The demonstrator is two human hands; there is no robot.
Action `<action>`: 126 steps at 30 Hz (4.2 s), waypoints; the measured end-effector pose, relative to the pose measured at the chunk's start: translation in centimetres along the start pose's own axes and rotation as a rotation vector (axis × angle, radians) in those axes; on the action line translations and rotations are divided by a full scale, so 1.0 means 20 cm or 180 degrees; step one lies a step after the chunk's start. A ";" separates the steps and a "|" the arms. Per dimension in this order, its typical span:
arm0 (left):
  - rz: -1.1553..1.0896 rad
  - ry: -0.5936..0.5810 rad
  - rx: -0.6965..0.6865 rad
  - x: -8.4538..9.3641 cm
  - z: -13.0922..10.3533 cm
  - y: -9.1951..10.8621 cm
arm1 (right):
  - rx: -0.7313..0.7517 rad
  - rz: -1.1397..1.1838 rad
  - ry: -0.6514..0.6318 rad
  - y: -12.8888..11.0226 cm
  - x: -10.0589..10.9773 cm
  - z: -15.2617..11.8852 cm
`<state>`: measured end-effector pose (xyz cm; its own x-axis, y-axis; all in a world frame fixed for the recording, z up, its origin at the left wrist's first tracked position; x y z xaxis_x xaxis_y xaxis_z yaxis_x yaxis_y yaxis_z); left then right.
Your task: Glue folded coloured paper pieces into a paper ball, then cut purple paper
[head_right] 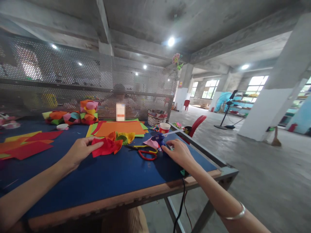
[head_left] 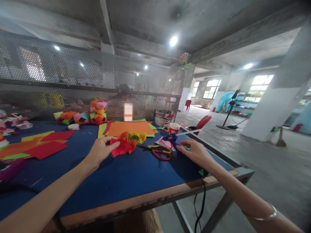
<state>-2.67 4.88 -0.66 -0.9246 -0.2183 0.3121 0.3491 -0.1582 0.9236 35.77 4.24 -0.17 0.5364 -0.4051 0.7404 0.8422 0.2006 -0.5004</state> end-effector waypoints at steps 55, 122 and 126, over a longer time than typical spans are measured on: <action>0.0337 -0.0821 -0.0167 -0.04 -0.01 0.03 | -0.0265 0.4064 -0.2111 -0.78 -0.76 0.10; 0.1554 -0.0447 -0.1327 -0.04 -0.03 0.06 | 0.1600 0.1851 -0.1166 -0.88 -0.66 -0.01; 0.1748 -0.0280 -0.1302 -0.03 -0.05 0.07 | 0.1475 0.2030 -0.1338 -0.89 -0.68 -0.02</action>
<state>-1.39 3.92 0.26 -0.6002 -0.2946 0.7436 0.7839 -0.4012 0.4738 13.48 5.81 -1.40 0.8092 0.2490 0.5322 0.2655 0.6531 -0.7092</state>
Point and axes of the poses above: each hand's wrist, its own z-axis towards the middle knuckle, its own x-axis out of the back of the hand, y = z × x, the point moved 4 cm from there along z, towards the middle knuckle, and after that the axes turned 10 degrees about z, right-handed, at the moved point
